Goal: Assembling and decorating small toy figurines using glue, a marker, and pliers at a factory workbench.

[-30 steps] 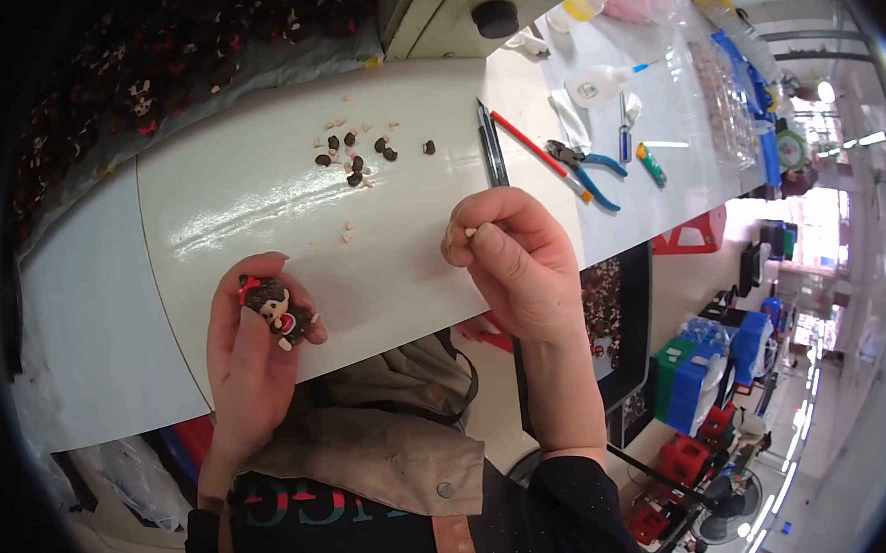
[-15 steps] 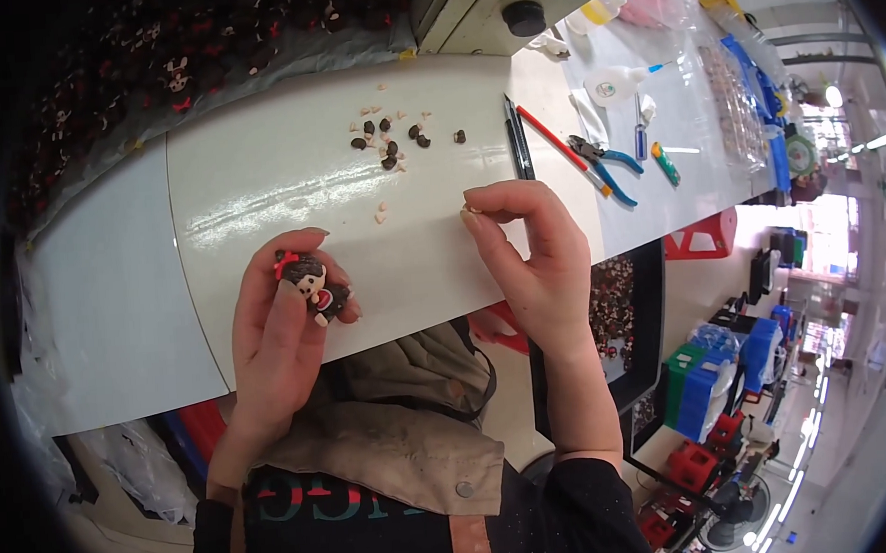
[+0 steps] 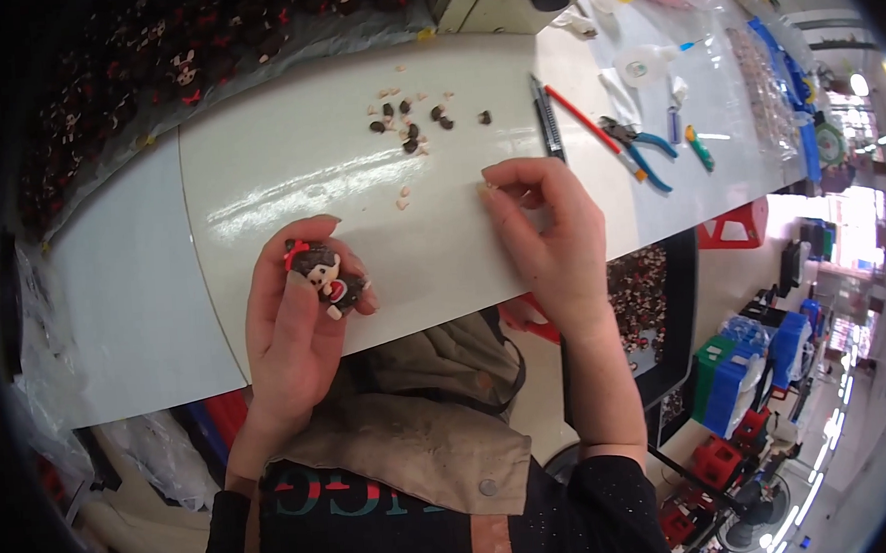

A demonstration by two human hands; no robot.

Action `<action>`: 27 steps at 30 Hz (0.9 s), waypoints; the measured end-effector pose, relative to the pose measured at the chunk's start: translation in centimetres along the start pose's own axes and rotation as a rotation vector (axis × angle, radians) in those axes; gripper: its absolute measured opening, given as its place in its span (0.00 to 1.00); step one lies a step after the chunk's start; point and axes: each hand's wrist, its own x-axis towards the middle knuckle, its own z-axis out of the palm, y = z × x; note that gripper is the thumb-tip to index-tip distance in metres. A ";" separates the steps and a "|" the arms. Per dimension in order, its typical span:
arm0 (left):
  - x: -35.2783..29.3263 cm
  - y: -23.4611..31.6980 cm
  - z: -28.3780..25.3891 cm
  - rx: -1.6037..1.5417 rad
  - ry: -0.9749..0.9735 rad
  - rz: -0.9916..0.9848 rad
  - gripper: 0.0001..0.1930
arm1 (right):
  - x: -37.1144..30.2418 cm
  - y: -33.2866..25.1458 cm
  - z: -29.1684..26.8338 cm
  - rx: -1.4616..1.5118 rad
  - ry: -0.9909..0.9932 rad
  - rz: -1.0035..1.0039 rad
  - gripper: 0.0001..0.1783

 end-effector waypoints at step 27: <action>0.8 -1.0 -0.6 0.036 -0.022 0.011 0.19 | 2.3 -0.8 1.5 -0.343 -0.205 -0.358 0.08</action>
